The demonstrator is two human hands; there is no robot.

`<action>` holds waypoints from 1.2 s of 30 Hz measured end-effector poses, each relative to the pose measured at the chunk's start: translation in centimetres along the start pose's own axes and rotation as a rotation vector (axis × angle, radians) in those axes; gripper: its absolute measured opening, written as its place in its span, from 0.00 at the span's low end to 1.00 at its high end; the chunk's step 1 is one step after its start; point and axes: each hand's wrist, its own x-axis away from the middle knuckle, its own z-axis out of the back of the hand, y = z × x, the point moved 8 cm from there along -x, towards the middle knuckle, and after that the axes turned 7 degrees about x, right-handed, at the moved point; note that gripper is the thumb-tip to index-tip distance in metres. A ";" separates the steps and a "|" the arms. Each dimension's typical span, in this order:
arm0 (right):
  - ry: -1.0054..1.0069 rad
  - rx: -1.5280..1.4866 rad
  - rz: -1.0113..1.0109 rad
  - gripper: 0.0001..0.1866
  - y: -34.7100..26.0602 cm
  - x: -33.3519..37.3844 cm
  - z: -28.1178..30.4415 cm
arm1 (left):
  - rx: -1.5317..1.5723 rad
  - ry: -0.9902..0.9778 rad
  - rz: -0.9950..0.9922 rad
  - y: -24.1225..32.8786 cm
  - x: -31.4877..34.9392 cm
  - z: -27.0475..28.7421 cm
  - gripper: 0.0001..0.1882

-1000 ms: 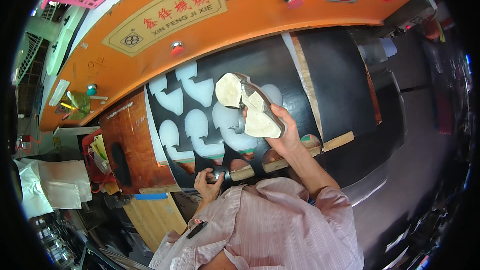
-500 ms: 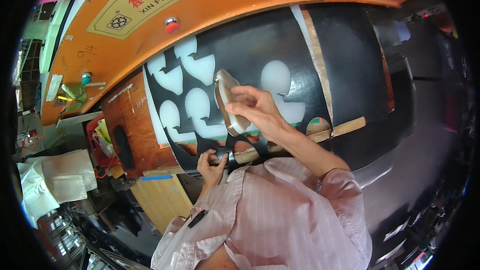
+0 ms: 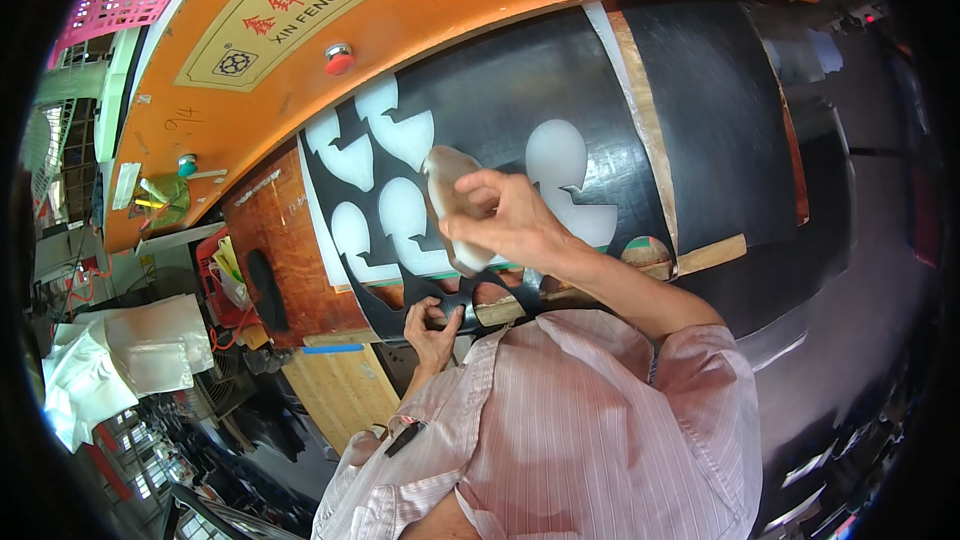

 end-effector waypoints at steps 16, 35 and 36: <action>0.261 0.869 0.416 0.42 5.5 6.8 2.5 | -0.032 -0.021 -0.040 0.2 -0.1 0.1 0.21; 0.277 0.981 0.407 0.49 8.1 6.3 -1.3 | -0.016 -0.032 -0.017 -0.6 0.1 0.0 0.21; 0.291 0.995 0.414 0.49 8.2 6.4 -1.3 | -0.030 -0.038 -0.030 -0.4 0.1 0.0 0.21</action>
